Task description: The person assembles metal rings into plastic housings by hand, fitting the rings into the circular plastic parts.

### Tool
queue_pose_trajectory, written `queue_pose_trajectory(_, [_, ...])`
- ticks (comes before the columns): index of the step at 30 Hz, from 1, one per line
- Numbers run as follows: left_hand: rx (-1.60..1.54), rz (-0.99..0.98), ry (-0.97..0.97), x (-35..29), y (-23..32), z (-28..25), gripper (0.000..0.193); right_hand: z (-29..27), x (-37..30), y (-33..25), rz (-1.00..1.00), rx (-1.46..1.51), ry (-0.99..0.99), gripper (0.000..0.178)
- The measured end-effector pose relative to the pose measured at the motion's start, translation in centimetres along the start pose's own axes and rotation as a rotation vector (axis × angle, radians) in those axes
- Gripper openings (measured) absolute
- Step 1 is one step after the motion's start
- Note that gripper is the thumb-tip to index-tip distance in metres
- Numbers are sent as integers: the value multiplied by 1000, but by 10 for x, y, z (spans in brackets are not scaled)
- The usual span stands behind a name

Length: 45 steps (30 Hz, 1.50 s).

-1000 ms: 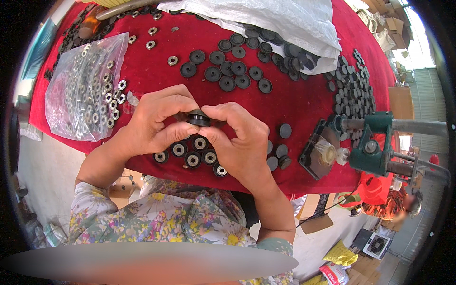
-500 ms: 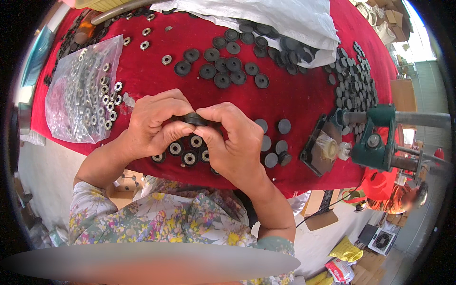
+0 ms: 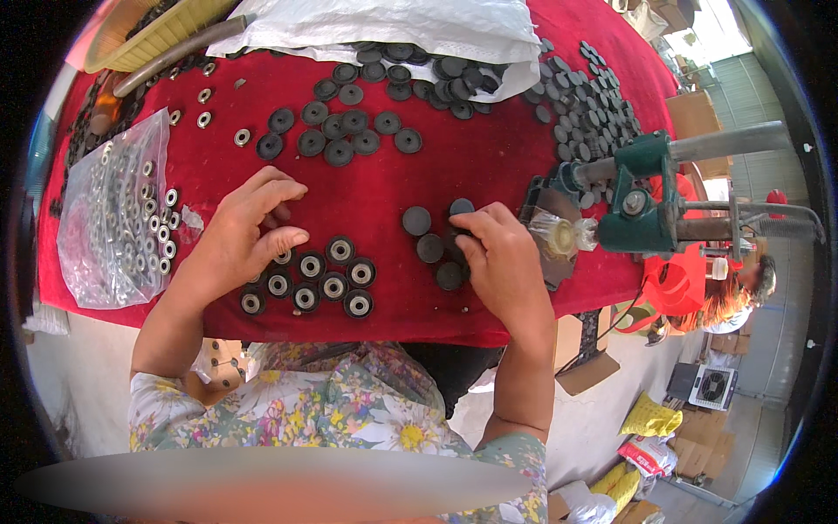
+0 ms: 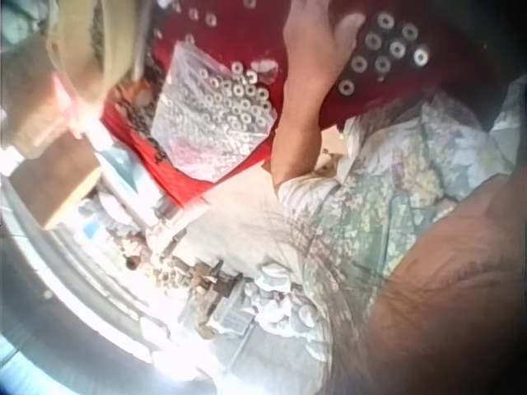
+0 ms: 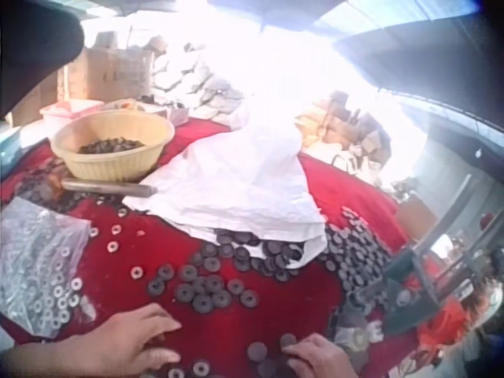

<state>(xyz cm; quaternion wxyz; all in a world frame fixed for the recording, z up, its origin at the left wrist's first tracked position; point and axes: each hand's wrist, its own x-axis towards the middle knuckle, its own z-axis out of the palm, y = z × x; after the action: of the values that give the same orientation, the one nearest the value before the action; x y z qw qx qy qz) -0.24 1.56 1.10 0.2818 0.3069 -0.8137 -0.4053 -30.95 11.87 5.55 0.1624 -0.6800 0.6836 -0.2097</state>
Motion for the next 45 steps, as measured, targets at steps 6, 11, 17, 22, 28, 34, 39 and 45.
queue_pose_trajectory(6, [90, -23, 16, 1, 10, 1, 40, 15, 69, 17, -152, -72, 293, 22])
queue_pose_trajectory(11, [25, -46, 16, -1, 3, 2, 39, 42, 147, 50, -185, -156, 454, 26])
queue_pose_trajectory(17, [98, -26, 7, -5, 1, -6, 38, 36, 157, 62, -56, -296, 291, 35])
queue_pose_trajectory(22, [122, 5, -15, -6, 1, -4, 40, 29, 147, 72, -12, -132, 258, 40])
queue_pose_trajectory(28, [100, -18, -48, -4, 0, -3, 41, 23, 144, 88, 7, -208, 246, 44])
queue_pose_trajectory(34, [45, -37, -30, -1, 3, -3, 35, 14, 133, 89, 5, -140, 242, 44])
queue_pose_trajectory(39, [3, -61, -31, -3, 0, -4, 34, 7, 96, 54, 123, 827, 130, 50])
queue_pose_trajectory(45, [24, -39, -39, -4, 0, -4, 33, 23, 66, 35, -26, 1364, -154, 52])
